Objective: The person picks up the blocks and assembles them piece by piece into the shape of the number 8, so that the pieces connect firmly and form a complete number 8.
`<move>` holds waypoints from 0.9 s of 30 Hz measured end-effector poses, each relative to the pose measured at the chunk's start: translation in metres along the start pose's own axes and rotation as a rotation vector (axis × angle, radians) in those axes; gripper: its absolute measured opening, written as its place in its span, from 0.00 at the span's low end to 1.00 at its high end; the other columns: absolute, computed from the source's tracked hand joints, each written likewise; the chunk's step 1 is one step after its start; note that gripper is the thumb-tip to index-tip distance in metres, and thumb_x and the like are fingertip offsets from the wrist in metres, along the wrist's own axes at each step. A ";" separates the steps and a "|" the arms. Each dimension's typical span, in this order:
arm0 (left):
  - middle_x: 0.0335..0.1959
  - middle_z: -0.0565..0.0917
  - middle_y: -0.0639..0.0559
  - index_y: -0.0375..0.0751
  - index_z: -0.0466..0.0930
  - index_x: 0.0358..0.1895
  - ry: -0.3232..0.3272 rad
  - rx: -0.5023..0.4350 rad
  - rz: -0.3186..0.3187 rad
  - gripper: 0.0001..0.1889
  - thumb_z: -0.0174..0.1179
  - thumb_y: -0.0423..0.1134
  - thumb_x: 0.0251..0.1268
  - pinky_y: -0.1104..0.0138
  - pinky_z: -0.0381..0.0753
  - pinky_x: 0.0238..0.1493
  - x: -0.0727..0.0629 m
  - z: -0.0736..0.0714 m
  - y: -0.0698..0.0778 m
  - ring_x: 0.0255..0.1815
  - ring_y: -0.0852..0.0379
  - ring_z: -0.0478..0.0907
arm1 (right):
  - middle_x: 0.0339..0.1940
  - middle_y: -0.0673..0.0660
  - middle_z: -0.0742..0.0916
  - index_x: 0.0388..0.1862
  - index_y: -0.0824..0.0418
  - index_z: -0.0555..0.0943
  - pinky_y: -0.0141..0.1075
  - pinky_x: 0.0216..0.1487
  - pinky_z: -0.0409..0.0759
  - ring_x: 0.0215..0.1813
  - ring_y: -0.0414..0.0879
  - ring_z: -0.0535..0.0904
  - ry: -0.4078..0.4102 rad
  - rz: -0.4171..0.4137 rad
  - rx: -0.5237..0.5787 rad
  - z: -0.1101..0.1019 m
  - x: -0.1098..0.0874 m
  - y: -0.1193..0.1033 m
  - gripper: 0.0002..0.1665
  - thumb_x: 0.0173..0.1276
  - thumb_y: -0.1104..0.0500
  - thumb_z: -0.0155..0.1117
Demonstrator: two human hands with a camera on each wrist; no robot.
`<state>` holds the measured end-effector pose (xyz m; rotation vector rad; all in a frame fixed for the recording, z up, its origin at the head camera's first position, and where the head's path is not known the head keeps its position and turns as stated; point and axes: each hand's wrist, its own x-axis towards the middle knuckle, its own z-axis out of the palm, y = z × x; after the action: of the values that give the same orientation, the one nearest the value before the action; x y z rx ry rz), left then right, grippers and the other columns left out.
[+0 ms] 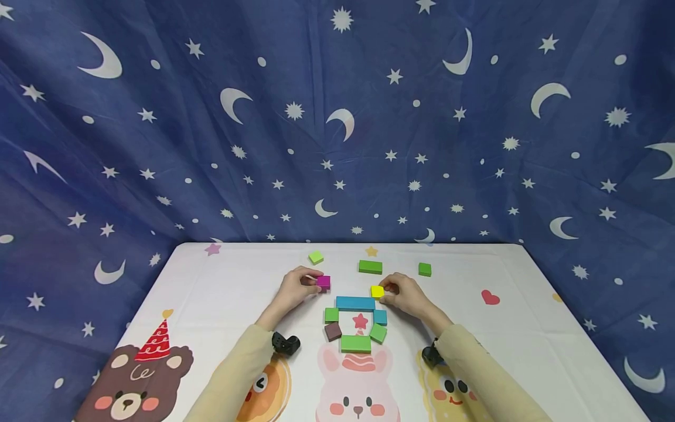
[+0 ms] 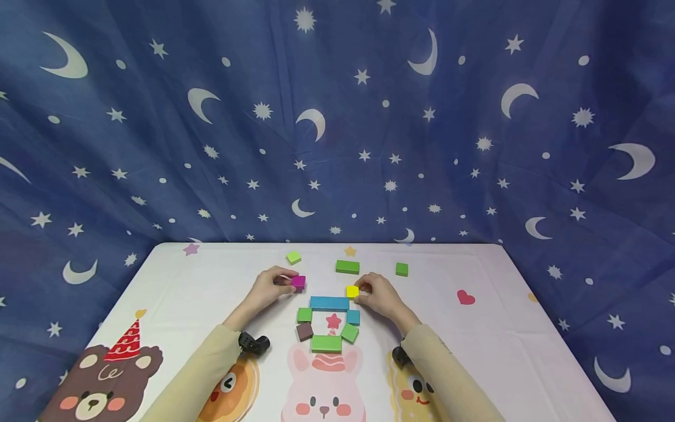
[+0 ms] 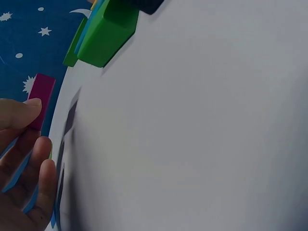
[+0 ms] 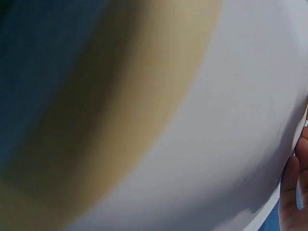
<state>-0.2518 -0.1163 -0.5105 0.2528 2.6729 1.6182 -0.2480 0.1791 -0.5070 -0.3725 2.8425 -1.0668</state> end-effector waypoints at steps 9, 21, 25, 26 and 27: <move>0.42 0.83 0.44 0.40 0.85 0.46 -0.034 0.046 0.006 0.16 0.68 0.29 0.51 0.70 0.75 0.38 0.001 0.007 0.003 0.40 0.54 0.80 | 0.34 0.51 0.80 0.42 0.59 0.84 0.33 0.43 0.72 0.38 0.43 0.72 0.005 0.008 -0.007 0.002 -0.001 0.002 0.15 0.54 0.62 0.74; 0.42 0.83 0.43 0.38 0.85 0.45 -0.089 0.044 0.053 0.16 0.66 0.27 0.50 0.68 0.77 0.43 -0.001 0.012 0.007 0.41 0.52 0.80 | 0.33 0.51 0.81 0.42 0.60 0.83 0.34 0.42 0.73 0.37 0.43 0.72 0.007 -0.004 0.006 0.001 -0.001 0.000 0.16 0.53 0.63 0.74; 0.40 0.82 0.44 0.38 0.85 0.44 -0.090 0.062 0.059 0.15 0.66 0.27 0.49 0.66 0.77 0.43 -0.001 0.014 0.007 0.40 0.53 0.79 | 0.33 0.51 0.81 0.41 0.60 0.84 0.34 0.43 0.73 0.37 0.43 0.72 0.004 -0.003 0.002 0.001 -0.001 -0.001 0.16 0.53 0.63 0.74; 0.40 0.82 0.45 0.38 0.85 0.44 -0.091 0.068 0.059 0.15 0.66 0.27 0.49 0.66 0.77 0.43 -0.001 0.014 0.007 0.40 0.54 0.79 | 0.33 0.51 0.81 0.41 0.60 0.84 0.34 0.43 0.73 0.37 0.43 0.72 0.003 -0.004 0.002 0.001 -0.001 -0.002 0.16 0.53 0.63 0.74; 0.40 0.82 0.45 0.38 0.85 0.44 -0.092 0.073 0.060 0.15 0.67 0.27 0.49 0.66 0.77 0.43 0.000 0.014 0.007 0.40 0.54 0.79 | 0.33 0.51 0.81 0.41 0.60 0.84 0.34 0.42 0.73 0.37 0.43 0.72 0.002 -0.006 0.002 0.001 -0.001 -0.002 0.16 0.53 0.63 0.74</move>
<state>-0.2492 -0.1007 -0.5110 0.4014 2.6832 1.4861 -0.2465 0.1770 -0.5061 -0.3793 2.8442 -1.0713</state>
